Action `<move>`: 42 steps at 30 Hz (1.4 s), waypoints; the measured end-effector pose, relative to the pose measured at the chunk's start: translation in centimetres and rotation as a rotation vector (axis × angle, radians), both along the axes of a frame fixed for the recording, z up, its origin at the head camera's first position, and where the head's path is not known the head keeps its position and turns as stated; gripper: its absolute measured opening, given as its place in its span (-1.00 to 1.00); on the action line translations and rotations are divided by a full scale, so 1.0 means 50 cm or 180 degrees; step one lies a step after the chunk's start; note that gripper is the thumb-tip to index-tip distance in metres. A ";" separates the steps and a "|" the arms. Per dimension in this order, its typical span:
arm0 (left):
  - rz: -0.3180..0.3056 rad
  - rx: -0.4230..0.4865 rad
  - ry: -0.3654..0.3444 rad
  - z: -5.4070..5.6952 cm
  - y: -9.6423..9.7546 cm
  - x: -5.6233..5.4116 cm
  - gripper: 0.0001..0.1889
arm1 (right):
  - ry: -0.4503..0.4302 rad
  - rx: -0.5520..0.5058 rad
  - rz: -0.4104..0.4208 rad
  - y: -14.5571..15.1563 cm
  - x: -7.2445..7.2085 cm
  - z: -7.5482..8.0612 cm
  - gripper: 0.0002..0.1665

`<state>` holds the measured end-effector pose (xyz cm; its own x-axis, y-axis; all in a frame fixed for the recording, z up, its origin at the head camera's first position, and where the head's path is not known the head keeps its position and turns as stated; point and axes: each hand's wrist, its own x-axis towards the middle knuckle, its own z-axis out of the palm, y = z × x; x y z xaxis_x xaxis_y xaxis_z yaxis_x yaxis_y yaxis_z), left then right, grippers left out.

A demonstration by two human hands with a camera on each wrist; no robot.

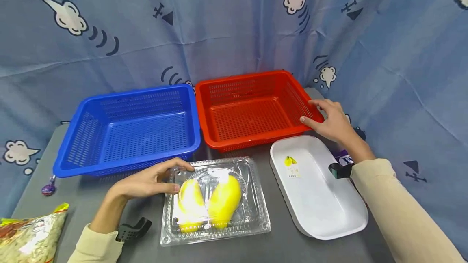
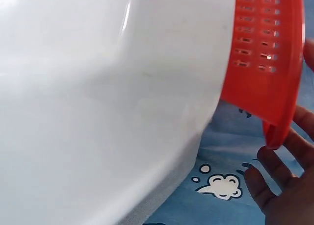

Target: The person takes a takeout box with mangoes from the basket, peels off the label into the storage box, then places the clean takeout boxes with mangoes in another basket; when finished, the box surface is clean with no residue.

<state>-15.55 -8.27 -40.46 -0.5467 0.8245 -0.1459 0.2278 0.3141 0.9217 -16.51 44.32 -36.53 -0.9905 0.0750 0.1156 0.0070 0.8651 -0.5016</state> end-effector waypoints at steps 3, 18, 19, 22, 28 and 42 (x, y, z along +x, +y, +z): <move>-0.0071 -0.0051 0.0043 0.006 0.002 0.005 -0.50 | -0.0165 0.0060 0.0092 0.003 -0.009 -0.006 -0.08; -0.0371 0.0045 0.0373 0.032 -0.009 0.011 -0.51 | -0.0406 0.0112 0.0284 0.009 -0.020 -0.009 0.15; -0.0412 0.0087 0.0407 0.037 -0.011 0.012 -0.50 | -0.0411 0.0103 0.0306 0.009 -0.021 -0.009 0.15; -0.0547 0.0255 0.0469 0.055 -0.015 0.013 -0.51 | -0.0461 0.0090 0.0337 0.009 -0.021 -0.008 0.15; -0.0595 0.0456 0.0198 0.108 -0.014 0.008 -0.50 | -0.0541 0.0104 0.0318 0.007 -0.023 -0.009 0.17; -0.0113 0.0293 0.0717 0.212 0.035 -0.081 -0.48 | -0.0549 -0.0084 0.0356 0.004 -0.010 -0.019 0.16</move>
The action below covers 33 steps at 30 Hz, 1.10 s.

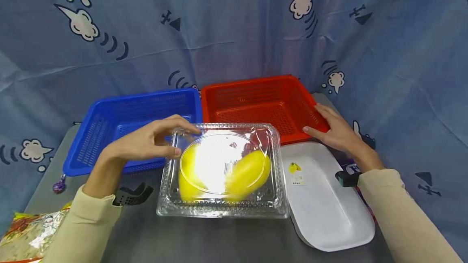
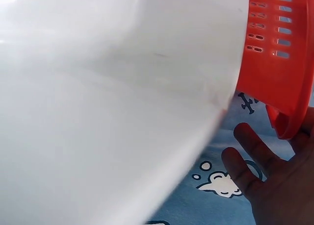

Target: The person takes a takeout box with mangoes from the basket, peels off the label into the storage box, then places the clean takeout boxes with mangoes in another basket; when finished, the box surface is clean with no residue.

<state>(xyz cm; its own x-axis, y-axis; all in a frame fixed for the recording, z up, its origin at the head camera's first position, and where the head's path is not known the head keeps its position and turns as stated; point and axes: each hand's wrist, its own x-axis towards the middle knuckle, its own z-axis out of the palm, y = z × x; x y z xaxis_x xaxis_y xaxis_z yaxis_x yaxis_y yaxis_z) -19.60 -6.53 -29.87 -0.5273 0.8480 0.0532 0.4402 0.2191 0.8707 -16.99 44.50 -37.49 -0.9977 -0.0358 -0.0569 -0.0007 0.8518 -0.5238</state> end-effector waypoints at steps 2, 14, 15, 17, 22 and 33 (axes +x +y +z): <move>0.0100 0.0012 0.0082 0.005 0.009 -0.017 -0.48 | 0.0041 -0.0042 0.0013 -0.002 0.000 0.003 0.13; 0.0624 0.0352 0.0176 0.008 0.074 -0.134 -0.50 | 0.0027 -0.0091 0.0019 -0.001 -0.004 0.008 0.15; 0.0653 0.0368 0.0155 0.008 0.082 -0.143 -0.50 | 0.0027 -0.0097 0.0016 -0.002 -0.003 0.009 0.15; 0.0685 0.0435 0.0103 0.002 0.100 -0.159 -0.50 | 0.0013 -0.0104 0.0006 -0.005 -0.001 0.008 0.17; 0.0781 0.0554 0.0074 -0.019 0.141 -0.188 -0.53 | 0.0031 -0.0092 -0.0023 -0.008 0.005 -0.001 0.17; 0.1009 0.0328 0.0013 -0.061 0.204 -0.220 -0.53 | 0.0104 -0.0016 -0.0052 -0.007 0.011 -0.012 0.16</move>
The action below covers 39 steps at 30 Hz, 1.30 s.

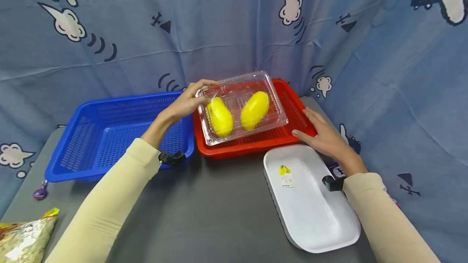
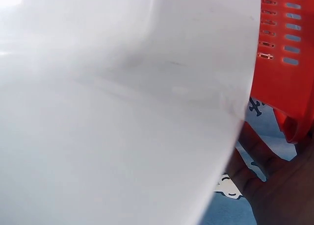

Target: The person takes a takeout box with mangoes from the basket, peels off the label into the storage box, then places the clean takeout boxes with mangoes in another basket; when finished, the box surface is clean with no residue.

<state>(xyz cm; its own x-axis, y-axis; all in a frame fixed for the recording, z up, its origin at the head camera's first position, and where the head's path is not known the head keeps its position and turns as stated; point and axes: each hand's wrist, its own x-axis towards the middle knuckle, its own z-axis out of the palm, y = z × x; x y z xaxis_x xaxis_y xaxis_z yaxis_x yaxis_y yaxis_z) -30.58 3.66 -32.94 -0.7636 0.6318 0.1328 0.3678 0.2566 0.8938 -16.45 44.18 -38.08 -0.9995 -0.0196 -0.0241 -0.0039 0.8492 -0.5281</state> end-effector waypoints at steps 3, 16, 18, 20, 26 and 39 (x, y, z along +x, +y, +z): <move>0.0018 -0.0009 0.0037 -0.013 0.008 -0.005 -0.52 | -0.0009 -0.0036 -0.0009 -0.002 0.001 0.000 0.16; -0.0265 -0.0411 0.0135 -0.039 0.019 0.008 -0.46 | 0.0079 -0.0087 -0.0028 -0.004 0.012 0.003 0.13; -0.0283 -0.0418 0.0155 -0.043 0.020 0.009 -0.46 | 0.0086 -0.0084 -0.0034 -0.003 0.012 0.001 0.13; -0.0274 -0.0404 0.0188 -0.046 0.022 0.011 -0.47 | 0.0095 -0.0094 -0.0036 -0.002 0.012 -0.001 0.12; -0.0269 -0.0135 0.0334 -0.060 0.029 0.011 -0.51 | 0.0104 -0.0107 -0.0048 -0.001 0.011 -0.007 0.12; 0.0085 -0.0397 0.0709 -0.072 0.024 0.011 -0.58 | 0.0075 -0.0147 -0.0018 0.001 0.011 -0.011 0.11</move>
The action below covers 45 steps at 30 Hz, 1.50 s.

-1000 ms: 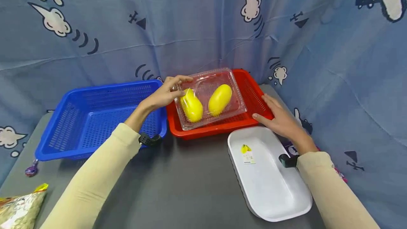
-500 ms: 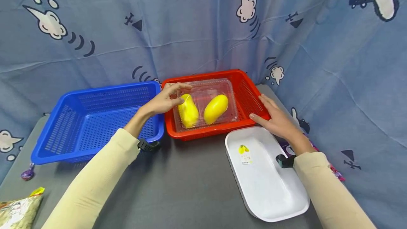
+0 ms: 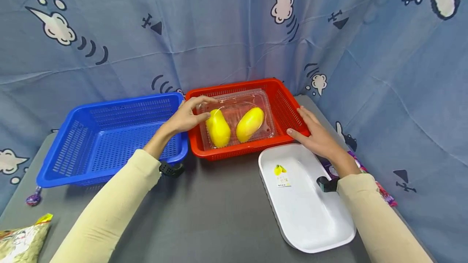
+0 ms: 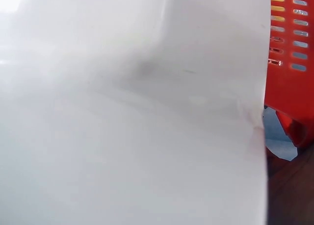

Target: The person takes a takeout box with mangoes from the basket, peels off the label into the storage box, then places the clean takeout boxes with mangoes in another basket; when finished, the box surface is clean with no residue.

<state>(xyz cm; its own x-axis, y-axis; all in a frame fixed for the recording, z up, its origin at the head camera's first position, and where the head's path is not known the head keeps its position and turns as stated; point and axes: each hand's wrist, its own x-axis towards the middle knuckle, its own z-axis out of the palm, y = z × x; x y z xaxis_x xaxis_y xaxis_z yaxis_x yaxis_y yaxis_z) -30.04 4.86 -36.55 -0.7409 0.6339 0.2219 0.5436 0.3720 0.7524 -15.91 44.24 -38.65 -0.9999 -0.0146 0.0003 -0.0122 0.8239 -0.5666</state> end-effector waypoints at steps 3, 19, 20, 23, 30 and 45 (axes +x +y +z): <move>0.0180 -0.0195 0.0007 0.003 -0.003 0.000 -0.57 | -0.0009 0.0015 -0.0012 0.000 -0.002 0.002 0.10; 0.0375 -0.0926 0.0002 0.001 -0.014 0.002 -0.43 | 0.0036 -0.0006 -0.0024 -0.001 0.000 0.000 0.08; 0.0363 -0.0962 -0.0001 0.000 -0.015 0.001 -0.44 | 0.0042 -0.0009 -0.0024 -0.001 0.000 0.000 0.08; 0.0326 -0.1019 -0.0043 -0.002 -0.019 -0.002 -0.46 | 0.0078 -0.0021 -0.0004 -0.001 0.001 0.001 0.07; 0.0313 -0.0993 -0.0118 0.000 -0.023 0.001 -0.47 | 0.0120 -0.0006 -0.0008 -0.001 0.004 0.000 0.06; 0.0326 -0.1005 -0.0153 -0.008 -0.023 0.012 -0.49 | 0.0105 -0.0031 0.0025 -0.001 0.006 -0.013 0.06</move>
